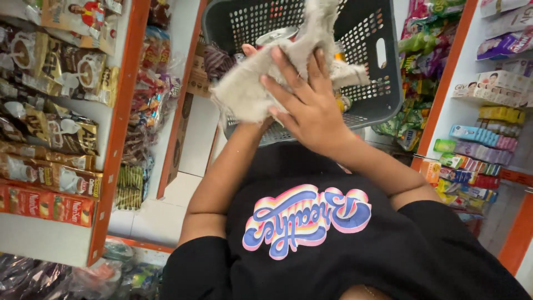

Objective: Wiping down various canned products inside a shopping basket with a cloth in a grocery store.

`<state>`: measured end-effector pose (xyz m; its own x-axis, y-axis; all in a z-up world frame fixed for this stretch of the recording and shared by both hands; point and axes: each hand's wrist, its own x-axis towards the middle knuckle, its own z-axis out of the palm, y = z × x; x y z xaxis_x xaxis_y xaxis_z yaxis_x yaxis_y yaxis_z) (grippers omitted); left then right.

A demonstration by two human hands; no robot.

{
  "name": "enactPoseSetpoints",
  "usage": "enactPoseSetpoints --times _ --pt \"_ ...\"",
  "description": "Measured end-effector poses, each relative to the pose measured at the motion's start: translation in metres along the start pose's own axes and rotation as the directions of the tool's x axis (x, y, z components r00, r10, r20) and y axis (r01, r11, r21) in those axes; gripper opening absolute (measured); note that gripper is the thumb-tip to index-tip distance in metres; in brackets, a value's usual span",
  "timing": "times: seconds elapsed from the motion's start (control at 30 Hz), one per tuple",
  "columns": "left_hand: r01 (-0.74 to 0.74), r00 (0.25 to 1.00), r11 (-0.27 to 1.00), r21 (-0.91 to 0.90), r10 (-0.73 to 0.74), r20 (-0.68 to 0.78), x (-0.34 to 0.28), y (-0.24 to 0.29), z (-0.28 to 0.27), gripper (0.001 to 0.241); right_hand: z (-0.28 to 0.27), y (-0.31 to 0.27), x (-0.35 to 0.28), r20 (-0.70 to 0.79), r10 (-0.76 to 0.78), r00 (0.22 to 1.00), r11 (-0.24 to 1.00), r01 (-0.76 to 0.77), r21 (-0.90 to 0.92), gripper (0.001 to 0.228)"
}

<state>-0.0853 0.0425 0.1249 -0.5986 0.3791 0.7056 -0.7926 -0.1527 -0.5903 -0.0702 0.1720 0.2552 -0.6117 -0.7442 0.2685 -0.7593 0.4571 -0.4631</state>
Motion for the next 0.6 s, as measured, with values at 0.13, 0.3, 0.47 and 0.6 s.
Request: enactPoseSetpoints --times 0.13,0.3,0.47,0.6 --pt "-0.091 0.811 0.512 0.854 0.536 -0.235 -0.008 -0.014 0.001 0.067 -0.005 0.0 0.023 -0.125 0.011 0.992 0.996 0.001 0.091 0.045" --pt "0.537 0.424 -0.533 0.654 0.841 0.337 -0.001 -0.037 0.015 0.013 -0.014 -0.002 0.041 -0.332 0.115 0.936 0.905 0.039 0.425 0.036" --pt "0.399 0.56 -0.645 0.652 0.734 0.384 0.034 -0.079 0.036 0.059 0.023 0.025 0.017 -0.345 0.457 0.82 0.716 -0.11 0.689 0.045" --pt "0.402 0.537 -0.756 0.517 0.652 0.535 0.033 -0.08 0.035 0.069 0.065 0.04 -0.011 -0.109 0.644 0.757 0.295 -0.115 0.949 0.035"
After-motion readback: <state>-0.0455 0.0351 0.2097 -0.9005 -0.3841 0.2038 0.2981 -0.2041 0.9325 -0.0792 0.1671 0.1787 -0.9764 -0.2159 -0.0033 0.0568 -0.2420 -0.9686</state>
